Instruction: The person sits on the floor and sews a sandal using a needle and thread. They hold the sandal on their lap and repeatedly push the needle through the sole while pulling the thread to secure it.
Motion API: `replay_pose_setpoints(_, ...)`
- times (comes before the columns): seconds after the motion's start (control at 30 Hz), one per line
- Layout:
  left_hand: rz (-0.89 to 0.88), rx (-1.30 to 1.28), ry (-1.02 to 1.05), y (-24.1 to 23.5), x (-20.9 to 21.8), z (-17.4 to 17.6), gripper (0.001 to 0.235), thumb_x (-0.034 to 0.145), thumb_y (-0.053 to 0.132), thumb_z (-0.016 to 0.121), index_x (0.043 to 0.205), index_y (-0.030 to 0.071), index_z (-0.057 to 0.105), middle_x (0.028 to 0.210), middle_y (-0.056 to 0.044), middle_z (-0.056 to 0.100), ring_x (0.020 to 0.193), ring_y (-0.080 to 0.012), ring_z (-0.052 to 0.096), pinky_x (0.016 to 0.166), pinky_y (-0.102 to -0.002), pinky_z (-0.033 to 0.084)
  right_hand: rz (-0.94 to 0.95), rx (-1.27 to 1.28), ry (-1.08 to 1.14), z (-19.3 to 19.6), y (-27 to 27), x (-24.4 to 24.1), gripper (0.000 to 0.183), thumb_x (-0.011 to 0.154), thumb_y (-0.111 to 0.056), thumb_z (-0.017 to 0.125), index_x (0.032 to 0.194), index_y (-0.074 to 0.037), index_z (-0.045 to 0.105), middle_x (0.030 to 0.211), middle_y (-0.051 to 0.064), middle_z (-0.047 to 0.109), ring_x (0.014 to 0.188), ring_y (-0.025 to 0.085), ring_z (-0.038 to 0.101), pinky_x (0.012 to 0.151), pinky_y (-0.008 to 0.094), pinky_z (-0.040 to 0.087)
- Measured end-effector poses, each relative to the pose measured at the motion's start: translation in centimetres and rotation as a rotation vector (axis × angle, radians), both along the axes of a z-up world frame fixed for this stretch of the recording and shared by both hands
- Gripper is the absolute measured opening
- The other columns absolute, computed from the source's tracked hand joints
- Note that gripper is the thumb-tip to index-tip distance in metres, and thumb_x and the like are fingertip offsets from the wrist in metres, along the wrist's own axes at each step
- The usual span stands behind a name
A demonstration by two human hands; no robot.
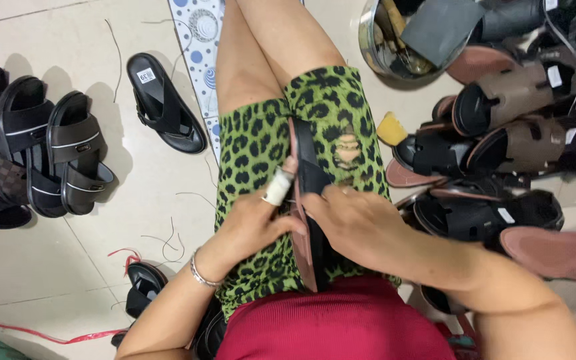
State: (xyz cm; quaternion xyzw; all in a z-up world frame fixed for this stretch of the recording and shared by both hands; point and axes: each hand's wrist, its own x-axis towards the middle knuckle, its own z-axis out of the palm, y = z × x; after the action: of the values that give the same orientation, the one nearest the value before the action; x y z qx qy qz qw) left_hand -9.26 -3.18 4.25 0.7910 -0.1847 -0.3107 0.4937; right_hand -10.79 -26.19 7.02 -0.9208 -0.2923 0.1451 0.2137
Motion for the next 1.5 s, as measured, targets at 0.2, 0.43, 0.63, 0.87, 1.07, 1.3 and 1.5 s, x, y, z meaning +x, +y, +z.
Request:
replay_pose_setpoints(0.2, 0.163, 0.146, -0.351, 1.3, -2.3, -1.8, 0.081, 0.076, 0.055, 0.08, 0.14, 0.011, 0.06, 0.12, -0.014, 0.066, 0.098, -0.0378, 0.073, 0.075, -0.046, 0.064, 0.022, 0.116, 0.017, 0.3, -1.1, 1.9, 0.031, 0.105, -0.027, 0.044, 0.129, -0.014, 0.059, 0.065, 0.005, 0.055, 0.047, 0.025, 0.06, 0.04, 0.035, 0.048)
replay_pose_setpoints(0.43, 0.385, -0.515, 0.387, 0.4, -2.0, 0.1, 0.022, 0.09, 0.016, 0.076, 0.105, 0.0, 0.075, 0.08, -0.016, 0.074, 0.068, -0.0257, 0.073, 0.064, -0.036, 0.062, -0.154, 0.261, 0.094, -0.5, -2.2, -0.5, 0.03, 0.101, -0.029, 0.06, 0.124, -0.012, 0.069, 0.077, 0.008, 0.073, 0.064, 0.025, 0.073, 0.051, 0.033, 0.057)
replay_pose_setpoints(0.63, 0.176, 0.102, 0.239, -2.3, -1.0, 3.2, 0.027, 0.097, 0.016, 0.063, 0.117, -0.003, 0.066, 0.087, -0.02, 0.074, 0.081, -0.0399, 0.076, 0.072, -0.049, 0.062, -0.061, 0.155, 0.256, 3.7, -5.5, 2.2, 0.034, 0.097, -0.016, 0.059, 0.13, -0.018, 0.07, 0.075, 0.016, 0.076, 0.053, 0.026, 0.073, 0.042, 0.032, 0.056)
replay_pose_setpoints(0.87, 0.211, 0.297, -0.586, 0.3, -1.8, 2.0, 0.014, 0.096, 0.014, 0.069, 0.095, 0.004, 0.06, 0.092, -0.015, 0.066, 0.087, -0.0348, 0.062, 0.06, -0.042, 0.055, -0.295, 0.409, 0.698, -0.7, -9.7, 0.5, 0.037, 0.094, -0.033, 0.067, 0.125, -0.016, 0.075, 0.127, 0.004, 0.078, 0.116, 0.014, 0.075, 0.104, 0.027, 0.052)
replay_pose_setpoints(1.07, -0.047, 0.101, -0.849, -6.0, -3.6, 2.2, 0.029, 0.078, -0.013, 0.063, 0.063, 0.006, 0.047, 0.068, -0.009, 0.042, 0.062, -0.0288, 0.042, 0.052, -0.04, 0.034, -0.457, 0.935, 0.858, -1.5, -4.0, 0.6, 0.028, 0.102, -0.02, 0.06, 0.079, -0.005, 0.065, 0.091, 0.006, 0.063, 0.066, 0.009, 0.051, 0.055, 0.021, 0.047)
replay_pose_setpoints(1.3, -0.097, 0.452, -0.853, -8.9, -5.7, 0.1, 0.025, 0.08, -0.002, 0.063, 0.069, 0.018, 0.054, 0.059, -0.004, 0.051, 0.051, -0.0229, 0.051, 0.044, -0.038, 0.039, -0.705, 1.135, 1.079, -3.2, -4.6, -1.3, 0.035, 0.105, -0.016, 0.054, 0.071, -0.006, 0.049, 0.073, 0.006, 0.047, 0.049, 0.007, 0.036, 0.042, 0.02, 0.034)
replay_pose_setpoints(1.5, -0.287, 0.463, -0.737, -5.6, -4.0, 2.1, 0.024, 0.104, 0.009, 0.061, 0.081, 0.015, 0.061, 0.058, 0.003, 0.054, 0.047, -0.0136, 0.05, 0.041, -0.032, 0.044, -0.574, 1.289, 1.384, -3.7, -5.5, -1.1, 0.018, 0.103, -0.012, 0.058, 0.094, 0.002, 0.064, 0.097, 0.013, 0.067, 0.05, 0.008, 0.048, 0.042, 0.02, 0.034)
